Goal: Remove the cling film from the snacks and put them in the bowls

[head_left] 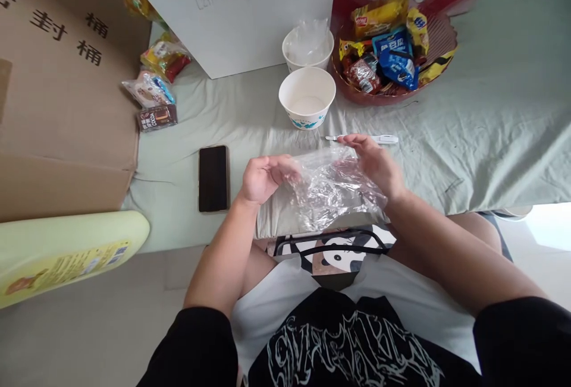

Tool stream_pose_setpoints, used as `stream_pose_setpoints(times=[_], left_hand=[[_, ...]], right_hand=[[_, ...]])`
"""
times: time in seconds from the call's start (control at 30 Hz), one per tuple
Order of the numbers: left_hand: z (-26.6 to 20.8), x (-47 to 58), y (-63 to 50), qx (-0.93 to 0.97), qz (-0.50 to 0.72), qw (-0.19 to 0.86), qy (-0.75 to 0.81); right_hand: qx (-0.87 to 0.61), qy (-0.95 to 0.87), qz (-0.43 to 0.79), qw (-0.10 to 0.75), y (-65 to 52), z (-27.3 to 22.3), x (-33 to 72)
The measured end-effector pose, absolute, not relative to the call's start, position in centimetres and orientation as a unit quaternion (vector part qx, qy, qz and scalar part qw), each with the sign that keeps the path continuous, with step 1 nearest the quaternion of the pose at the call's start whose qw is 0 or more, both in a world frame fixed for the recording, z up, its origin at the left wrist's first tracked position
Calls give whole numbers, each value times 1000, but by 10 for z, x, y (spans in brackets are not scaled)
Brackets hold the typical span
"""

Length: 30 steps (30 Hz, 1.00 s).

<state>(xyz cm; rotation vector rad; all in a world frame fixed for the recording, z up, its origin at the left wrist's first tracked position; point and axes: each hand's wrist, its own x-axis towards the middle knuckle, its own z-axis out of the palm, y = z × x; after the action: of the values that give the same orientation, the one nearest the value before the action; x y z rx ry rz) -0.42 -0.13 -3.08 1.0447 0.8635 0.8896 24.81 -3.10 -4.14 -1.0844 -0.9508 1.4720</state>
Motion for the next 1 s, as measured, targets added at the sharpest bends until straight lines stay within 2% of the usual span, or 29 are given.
stream_pose_setpoints(times=[0.17,0.23,0.3,0.4,0.47,0.63,0.7,0.83,1.0], left_hand=[[-37,-3,-2,563,435,559,425],[-37,-3,-1,521,463,578,424],[-35,-1,-1,443,449,652,420],[-31,5,-4,367,334,766,408],[-28,10,-7,356,283,789,414],[-24,14,-12,390,337,715,472],[-21,12,-11,388,365,710,462],[-17,6,-8,361,402,728,422],[-29,6,-3,448,404,659,450]], right_hand=[[-471,-425,647,423,-36,-45,243],[-477,-425,642,424,-36,-46,241],[-461,-416,629,467,-35,-45,241],[-442,-410,613,511,-33,-41,240],[-440,-416,621,498,-33,-38,241],[-454,-505,630,376,-34,-38,242],[-451,-492,634,390,-35,-39,242],[-415,-448,630,479,-35,-36,246],[-467,-511,575,437,-33,-34,253]])
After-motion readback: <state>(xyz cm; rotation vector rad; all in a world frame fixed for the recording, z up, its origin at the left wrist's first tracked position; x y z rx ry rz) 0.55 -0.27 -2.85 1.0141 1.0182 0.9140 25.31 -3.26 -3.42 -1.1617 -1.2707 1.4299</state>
